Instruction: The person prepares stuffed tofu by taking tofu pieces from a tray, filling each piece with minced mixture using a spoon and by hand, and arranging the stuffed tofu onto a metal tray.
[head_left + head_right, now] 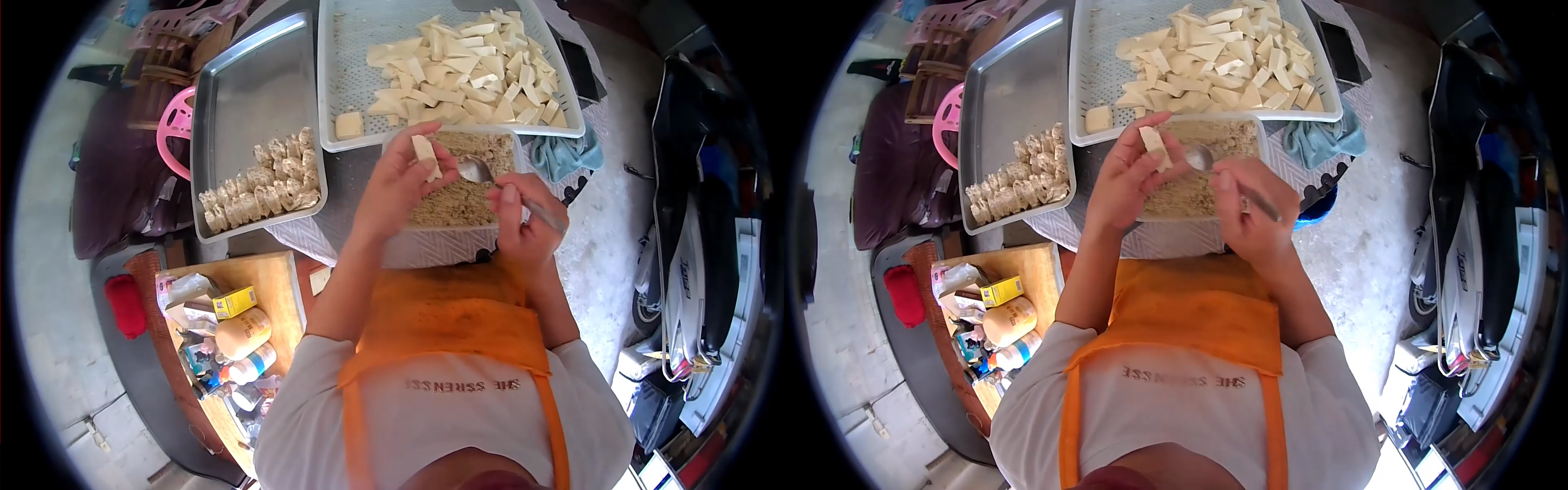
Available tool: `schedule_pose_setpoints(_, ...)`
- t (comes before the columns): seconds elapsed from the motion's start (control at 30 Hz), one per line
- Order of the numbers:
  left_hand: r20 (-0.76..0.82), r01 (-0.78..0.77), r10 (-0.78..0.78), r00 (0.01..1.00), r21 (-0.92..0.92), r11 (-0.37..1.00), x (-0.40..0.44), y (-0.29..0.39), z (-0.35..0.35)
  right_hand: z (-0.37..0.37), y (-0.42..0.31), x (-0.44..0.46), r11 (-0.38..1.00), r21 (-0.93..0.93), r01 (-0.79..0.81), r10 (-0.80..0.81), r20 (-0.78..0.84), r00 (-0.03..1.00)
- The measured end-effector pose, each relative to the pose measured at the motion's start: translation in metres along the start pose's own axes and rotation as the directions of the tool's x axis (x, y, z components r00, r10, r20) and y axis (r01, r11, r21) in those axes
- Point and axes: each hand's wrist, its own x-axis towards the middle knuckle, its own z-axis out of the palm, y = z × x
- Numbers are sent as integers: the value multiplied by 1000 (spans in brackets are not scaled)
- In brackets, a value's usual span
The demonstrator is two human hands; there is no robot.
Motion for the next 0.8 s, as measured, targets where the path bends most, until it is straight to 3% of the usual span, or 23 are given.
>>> schedule_pose_setpoints(0.07, -7, 1, 0, 1000, 57, 998, 0, -6, 7, 0, -6, 0, 996, -45, 76, -75, 31, 997)
schedule_pose_setpoints(0.17, 81, 26, -25, 996, -15, 1000, 1, -8, 12, 0, -3, 0, 979, -93, 183, -178, 64, 982)
schedule_pose_setpoints(0.27, 4, 1, -1, 1000, 35, 999, 0, -12, 14, 2, -3, -1, 960, -136, 244, -235, 82, 969)
schedule_pose_setpoints(0.37, 29, -35, 33, 999, 80, 996, 3, -15, 14, 4, 0, -3, 954, -135, 266, -255, 95, 962)
schedule_pose_setpoints(0.57, 72, -135, 116, 991, 354, 925, 3, -16, 18, 8, 5, -7, 928, -165, 334, -316, 129, 940)
schedule_pose_setpoints(0.67, 154, -257, 212, 965, 399, 880, 5, -28, 16, 17, 7, -8, 910, -181, 374, -352, 143, 925)
schedule_pose_setpoints(0.8, 52, -72, 62, 997, 219, 973, -2, -18, 14, 16, 17, -4, 964, 7, 266, -264, 152, 952)
